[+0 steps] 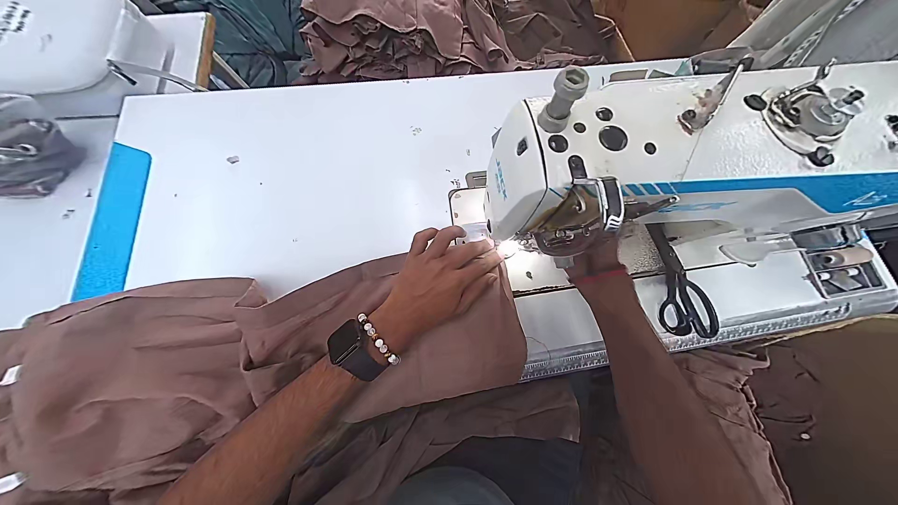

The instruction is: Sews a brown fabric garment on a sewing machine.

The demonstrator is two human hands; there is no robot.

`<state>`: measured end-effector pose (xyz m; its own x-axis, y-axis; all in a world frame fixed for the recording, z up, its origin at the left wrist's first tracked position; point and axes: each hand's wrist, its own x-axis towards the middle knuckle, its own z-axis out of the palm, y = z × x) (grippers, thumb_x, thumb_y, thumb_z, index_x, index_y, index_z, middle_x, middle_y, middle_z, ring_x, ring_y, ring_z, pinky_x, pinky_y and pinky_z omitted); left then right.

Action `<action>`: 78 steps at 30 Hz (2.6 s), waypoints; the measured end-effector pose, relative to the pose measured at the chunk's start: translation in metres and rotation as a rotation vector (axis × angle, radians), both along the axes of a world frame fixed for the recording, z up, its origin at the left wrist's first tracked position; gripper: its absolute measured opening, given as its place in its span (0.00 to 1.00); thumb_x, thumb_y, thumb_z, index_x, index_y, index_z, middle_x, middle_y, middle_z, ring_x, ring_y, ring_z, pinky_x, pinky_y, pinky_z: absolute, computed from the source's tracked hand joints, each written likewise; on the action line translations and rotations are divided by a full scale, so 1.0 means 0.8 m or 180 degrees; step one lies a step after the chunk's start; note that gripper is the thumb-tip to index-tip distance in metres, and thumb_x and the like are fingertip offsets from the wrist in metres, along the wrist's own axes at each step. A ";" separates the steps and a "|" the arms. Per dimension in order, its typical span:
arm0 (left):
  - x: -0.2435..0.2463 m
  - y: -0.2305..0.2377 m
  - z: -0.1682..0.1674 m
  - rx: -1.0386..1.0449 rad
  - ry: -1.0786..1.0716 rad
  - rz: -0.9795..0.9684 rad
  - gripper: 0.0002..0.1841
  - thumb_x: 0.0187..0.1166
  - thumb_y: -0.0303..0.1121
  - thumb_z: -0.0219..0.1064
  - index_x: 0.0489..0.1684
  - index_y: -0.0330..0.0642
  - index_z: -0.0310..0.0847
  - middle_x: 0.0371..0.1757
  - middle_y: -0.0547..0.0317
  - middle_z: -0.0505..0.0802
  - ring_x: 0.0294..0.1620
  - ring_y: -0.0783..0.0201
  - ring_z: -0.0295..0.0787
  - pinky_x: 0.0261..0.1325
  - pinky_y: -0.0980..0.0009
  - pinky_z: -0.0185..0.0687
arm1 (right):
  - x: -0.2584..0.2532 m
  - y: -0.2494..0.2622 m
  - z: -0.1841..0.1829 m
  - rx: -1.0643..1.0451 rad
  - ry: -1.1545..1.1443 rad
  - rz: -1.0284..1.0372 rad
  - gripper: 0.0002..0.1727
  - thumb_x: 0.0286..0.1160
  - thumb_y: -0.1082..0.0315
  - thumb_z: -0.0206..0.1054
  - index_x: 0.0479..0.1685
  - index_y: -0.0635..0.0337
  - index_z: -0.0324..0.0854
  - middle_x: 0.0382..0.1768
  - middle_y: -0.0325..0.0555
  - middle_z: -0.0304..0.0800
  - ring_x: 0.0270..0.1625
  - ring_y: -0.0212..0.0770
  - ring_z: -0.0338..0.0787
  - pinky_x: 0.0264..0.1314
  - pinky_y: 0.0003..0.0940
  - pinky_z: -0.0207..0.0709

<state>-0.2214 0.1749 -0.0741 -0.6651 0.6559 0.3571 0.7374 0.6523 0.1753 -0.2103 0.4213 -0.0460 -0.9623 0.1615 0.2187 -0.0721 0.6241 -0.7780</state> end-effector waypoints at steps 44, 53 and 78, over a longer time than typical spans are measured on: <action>-0.010 -0.005 0.001 0.0029 -0.0043 -0.0348 0.17 0.89 0.52 0.55 0.63 0.69 0.90 0.69 0.62 0.88 0.75 0.52 0.75 0.75 0.50 0.62 | 0.105 -0.106 -0.014 0.1097 -0.0579 -0.0699 0.19 0.82 0.51 0.62 0.59 0.48 0.91 0.21 0.32 0.88 0.19 0.34 0.83 0.19 0.38 0.74; -0.028 -0.005 0.004 -0.0141 0.0000 -0.0069 0.22 0.88 0.53 0.52 0.61 0.53 0.88 0.68 0.67 0.91 0.78 0.55 0.74 0.79 0.51 0.59 | 0.096 -0.109 -0.016 0.1579 -0.0287 -0.0578 0.21 0.84 0.63 0.55 0.63 0.54 0.92 0.28 0.42 0.95 0.23 0.42 0.90 0.21 0.41 0.79; -0.014 -0.014 -0.002 0.0249 -0.0352 -0.0575 0.20 0.88 0.42 0.54 0.70 0.54 0.87 0.75 0.67 0.87 0.86 0.58 0.70 0.92 0.54 0.58 | 0.077 -0.067 -0.027 0.1596 0.0547 -0.0173 0.12 0.82 0.61 0.63 0.51 0.44 0.94 0.48 0.41 0.93 0.52 0.45 0.89 0.51 0.42 0.81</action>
